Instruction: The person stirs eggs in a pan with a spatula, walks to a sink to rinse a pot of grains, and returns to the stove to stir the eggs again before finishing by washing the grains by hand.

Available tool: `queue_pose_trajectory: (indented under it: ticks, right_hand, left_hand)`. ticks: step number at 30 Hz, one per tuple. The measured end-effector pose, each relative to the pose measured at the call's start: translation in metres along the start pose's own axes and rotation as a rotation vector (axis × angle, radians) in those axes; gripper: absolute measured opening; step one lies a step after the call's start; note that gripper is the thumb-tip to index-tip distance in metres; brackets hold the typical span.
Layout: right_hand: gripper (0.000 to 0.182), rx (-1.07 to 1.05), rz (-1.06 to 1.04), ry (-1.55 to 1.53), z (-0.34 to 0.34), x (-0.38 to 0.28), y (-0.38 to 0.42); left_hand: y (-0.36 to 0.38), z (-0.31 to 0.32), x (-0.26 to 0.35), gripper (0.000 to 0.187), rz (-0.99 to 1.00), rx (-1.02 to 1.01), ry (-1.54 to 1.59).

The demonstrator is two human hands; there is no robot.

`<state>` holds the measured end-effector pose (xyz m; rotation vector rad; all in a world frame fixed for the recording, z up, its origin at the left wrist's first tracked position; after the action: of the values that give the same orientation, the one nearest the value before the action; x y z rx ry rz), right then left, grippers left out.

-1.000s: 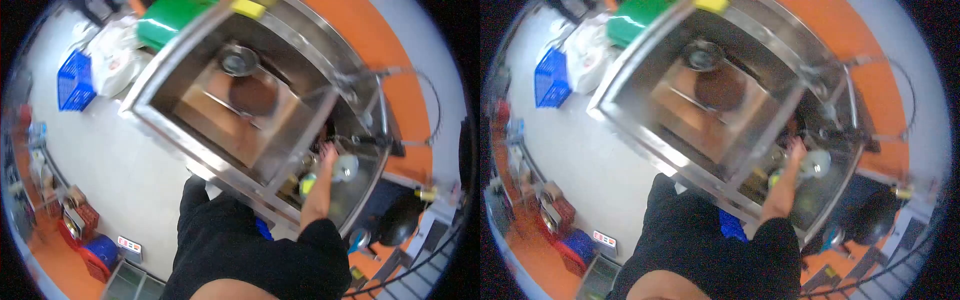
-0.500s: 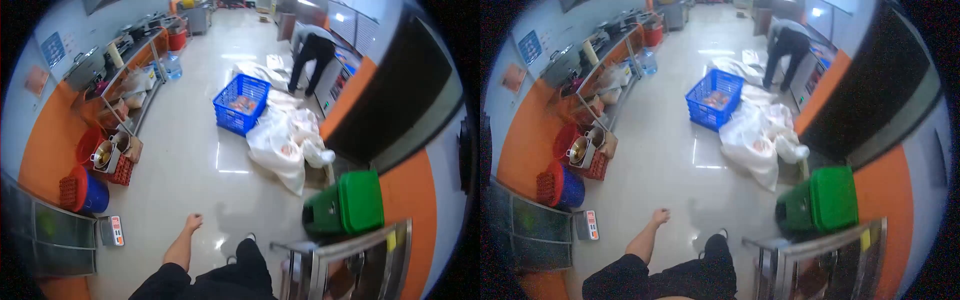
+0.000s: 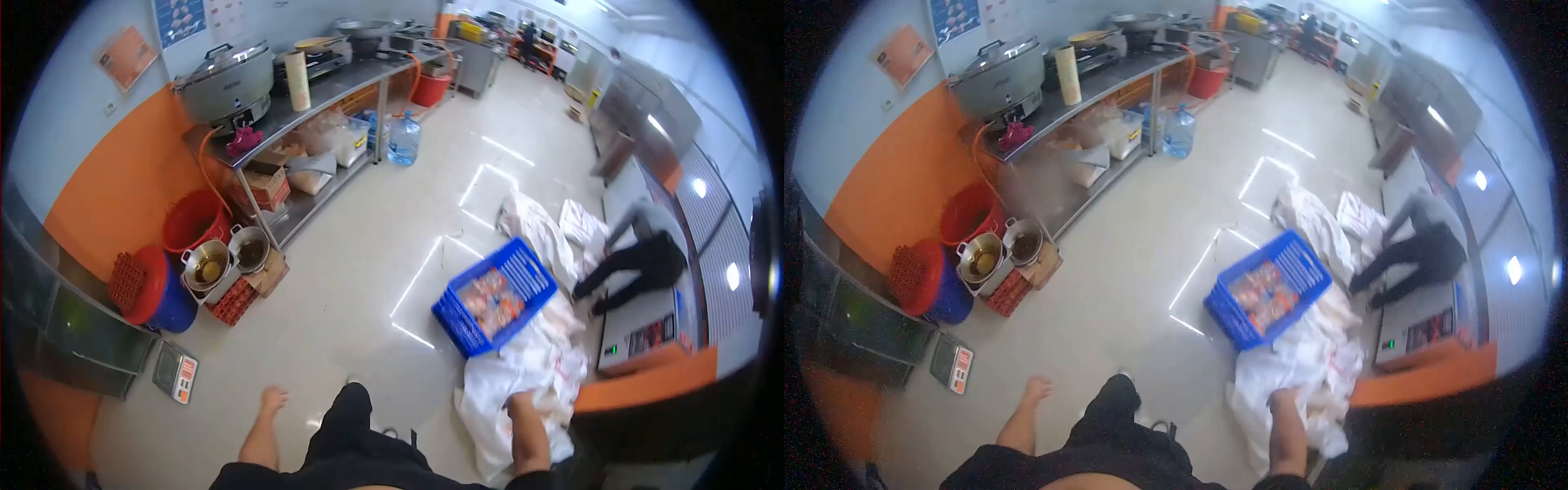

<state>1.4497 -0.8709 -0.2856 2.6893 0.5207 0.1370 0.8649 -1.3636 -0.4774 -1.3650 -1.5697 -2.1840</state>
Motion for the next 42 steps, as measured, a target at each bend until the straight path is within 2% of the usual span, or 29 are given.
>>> queue_pose_trajectory:
  ticks: [1,2,3,4,5,7,8,9,10,11,12,13,14,15,17,18,20,22,24,25,26,27,29,30,32,33,36,39,42]
  right_hand:
    - [0.043,-0.110,-0.055,0.110,0.006,-0.035,-0.052]
    - [0.044,-0.130,-0.055,0.049,-0.006,-0.070,-0.108]
    - [0.036,-0.005,-0.041,-0.561,-0.031,-0.101,-0.172]
    - [0.032,0.017,0.008,-0.674,-0.049,-0.125,-0.233]
    - [0.028,0.017,0.075,-0.779,-0.057,-0.136,-0.274]
    - [0.017,0.332,0.013,-0.472,-0.152,-0.192,-0.319]
    - [0.007,0.367,-0.077,-0.191,-0.173,-0.216,-0.350]
    - [0.007,0.338,-0.084,-0.184,-0.179,-0.219,-0.383]
    - [0.013,0.141,0.072,-0.651,-0.165,-0.207,-0.431]
    - [0.021,-0.065,0.242,-1.110,-0.150,-0.201,-0.475]
    - [0.032,-0.357,0.401,-1.719,-0.150,-0.214,-0.507]
    - [0.026,-0.251,0.130,-1.347,-0.118,-0.185,-0.586]
    - [0.025,-0.061,-0.076,-0.757,-0.094,-0.160,-0.660]
    - [0.029,0.163,-0.155,-0.324,-0.070,-0.134,-0.729]
    - [0.032,-0.013,-0.150,-0.488,-0.194,-0.186,-0.764]
    - [0.036,-0.101,-0.136,-0.566,-0.279,-0.226,-0.766]
    - [0.030,0.146,-0.043,-0.346,-0.366,-0.263,-0.867]
    - [0.019,0.325,-0.204,-0.233,-0.437,-0.329,-0.975]
    - [0.009,0.483,-0.244,-0.469,-0.555,-0.419,-1.033]
    - [0.008,0.735,-0.415,-0.581,-0.596,-0.463,-1.073]
    - [0.017,0.672,-0.473,-0.546,-0.644,-0.518,-1.102]
    - [0.022,0.716,-0.685,-0.654,-0.698,-0.572,-1.113]
    - [0.031,0.552,-0.860,-0.615,-0.777,-0.673,-1.147]
    - [0.033,0.613,-0.998,-0.508,-0.797,-0.720,-1.187]
    - [0.032,1.117,-1.200,-0.359,-0.856,-0.781,-1.190]
    - [0.031,0.927,-1.190,-0.461,-0.896,-0.809,-1.180]
    - [0.034,0.720,-1.194,-0.507,-0.966,-0.884,-1.177]
    - [0.036,0.870,-1.258,-0.365,-1.002,-0.944,-1.201]
    - [0.041,0.761,-1.316,-0.276,-1.010,-1.011,-1.241]
  left_hand:
    - [-0.022,-0.060,-0.010,0.032,-0.132,0.238,-0.058]
    - [-0.014,-0.062,0.048,0.041,0.322,0.332,-0.882]
    - [-0.013,-0.125,0.000,0.042,-0.256,0.624,-0.319]
    - [-0.021,-0.124,0.005,0.043,-0.395,0.712,-0.220]
    - [-0.032,-0.113,0.008,0.044,-0.480,0.751,-0.150]
    - [-0.072,-0.060,0.038,0.038,-0.560,0.755,-0.047]
    - [-0.108,-0.019,0.070,0.029,-0.519,0.687,-0.047]
    - [-0.148,0.023,0.104,0.022,-0.466,0.626,-0.039]
    - [-0.197,0.068,0.149,0.014,-0.378,0.565,-0.044]
    - [-0.206,0.141,0.254,0.012,-0.253,0.441,0.025]
    - [-0.258,0.179,0.300,0.015,-0.252,0.357,0.000]
    - [-0.306,0.216,0.354,0.017,-0.177,0.265,-0.112]
    - [-0.354,0.251,0.405,0.019,-0.106,0.156,-0.237]
    - [-0.400,0.279,0.444,0.019,-0.089,0.111,-0.274]
    - [-0.487,0.322,0.533,0.021,0.205,0.140,-0.593]
    - [-0.506,0.345,0.563,0.021,0.205,0.124,-0.600]
    - [-0.526,0.392,0.667,0.020,0.200,0.124,-0.268]
    - [-0.542,0.429,0.738,0.019,0.237,0.119,-0.121]
    - [-0.545,0.456,0.802,0.018,0.256,0.106,0.019]
    - [-0.546,0.469,0.830,0.018,0.263,0.105,0.051]
    - [-0.551,0.480,0.855,0.018,0.267,0.105,0.086]
    - [-0.563,0.488,0.880,0.018,0.267,0.101,0.093]
    - [-0.586,0.499,0.929,0.019,0.384,0.054,0.154]
    - [-0.595,0.505,0.963,0.020,0.433,0.064,0.155]
    - [-0.619,0.516,1.026,0.020,0.555,0.045,0.154]
    - [-0.619,0.532,1.076,0.020,0.566,0.011,0.238]
    - [-0.674,0.548,1.173,0.022,0.605,-0.023,0.298]
    - [-0.724,0.562,1.264,0.029,0.642,0.013,0.485]
    - [-0.783,0.566,1.310,0.037,0.577,0.095,0.803]
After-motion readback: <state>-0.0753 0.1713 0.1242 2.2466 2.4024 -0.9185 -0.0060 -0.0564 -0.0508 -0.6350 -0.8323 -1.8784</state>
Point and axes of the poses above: each hand's wrist, its own y-axis away from the middle knuckle, its own z-axis out of the palm, x = y × z, the point moved 8 cm from there along -y, towards the middle knuckle, and after that the axes turned 1 degree about x, right-handed, at the moved point
